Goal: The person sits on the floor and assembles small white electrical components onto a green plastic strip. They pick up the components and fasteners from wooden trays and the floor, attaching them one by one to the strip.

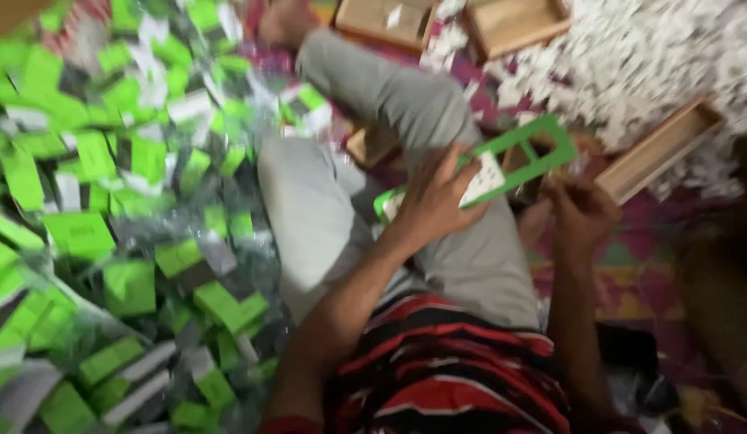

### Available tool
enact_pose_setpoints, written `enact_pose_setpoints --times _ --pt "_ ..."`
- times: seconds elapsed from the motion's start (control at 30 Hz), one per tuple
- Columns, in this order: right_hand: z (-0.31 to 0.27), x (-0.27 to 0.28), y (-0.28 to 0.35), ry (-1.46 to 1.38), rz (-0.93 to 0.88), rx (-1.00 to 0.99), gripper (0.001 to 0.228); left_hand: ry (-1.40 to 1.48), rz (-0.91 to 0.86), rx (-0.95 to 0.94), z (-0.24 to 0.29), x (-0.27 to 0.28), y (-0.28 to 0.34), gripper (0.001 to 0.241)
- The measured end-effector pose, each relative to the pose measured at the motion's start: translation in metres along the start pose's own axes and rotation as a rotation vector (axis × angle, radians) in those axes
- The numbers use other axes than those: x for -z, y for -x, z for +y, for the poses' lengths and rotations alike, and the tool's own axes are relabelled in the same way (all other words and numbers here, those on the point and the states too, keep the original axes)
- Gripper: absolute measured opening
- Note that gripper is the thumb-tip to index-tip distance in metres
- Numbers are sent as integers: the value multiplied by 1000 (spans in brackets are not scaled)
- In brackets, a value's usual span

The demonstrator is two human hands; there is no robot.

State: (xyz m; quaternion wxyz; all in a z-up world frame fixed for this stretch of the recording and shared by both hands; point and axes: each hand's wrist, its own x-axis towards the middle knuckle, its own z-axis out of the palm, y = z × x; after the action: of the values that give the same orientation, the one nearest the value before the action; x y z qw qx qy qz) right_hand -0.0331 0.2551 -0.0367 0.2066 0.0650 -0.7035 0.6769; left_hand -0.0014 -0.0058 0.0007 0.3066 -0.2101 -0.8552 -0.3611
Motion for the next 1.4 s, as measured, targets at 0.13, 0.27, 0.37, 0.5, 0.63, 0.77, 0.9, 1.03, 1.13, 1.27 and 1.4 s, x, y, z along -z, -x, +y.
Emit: enact_pose_setpoints --times 0.13,0.27,0.37,0.5,0.63,0.77,0.9,1.03,1.13,1.27,1.4 --pt "-40 -16 13 -11 -228 33 13 43 -34 51 1 1 5 55" --pt "-72 -41 22 309 -356 333 14 38 -13 37 9 11 1 59" --pt "-78 -56 27 454 -329 473 18 18 -26 32 9 11 0 61" --pt "-78 -67 33 483 -310 514 21 -1 -60 45 9 7 4 60" --pt "-84 -72 28 602 -321 665 18 -71 -49 -7 11 8 -4 62" --pt "-85 -77 30 537 -294 627 17 -53 -122 22 15 13 -2 62" --pt "-81 -75 32 522 -262 560 18 -47 -120 44 14 11 -2 58" --pt "-77 -70 29 607 -333 710 21 -34 -51 23 7 8 3 55" --pt "-75 -54 21 588 -359 660 21 -19 -95 19 7 -2 -2 56" --pt "-75 -56 26 652 -378 607 20 -42 -208 64 6 1 -1 61" --pt "-76 -56 25 535 -379 433 10 -68 -154 30 8 -1 -5 61"
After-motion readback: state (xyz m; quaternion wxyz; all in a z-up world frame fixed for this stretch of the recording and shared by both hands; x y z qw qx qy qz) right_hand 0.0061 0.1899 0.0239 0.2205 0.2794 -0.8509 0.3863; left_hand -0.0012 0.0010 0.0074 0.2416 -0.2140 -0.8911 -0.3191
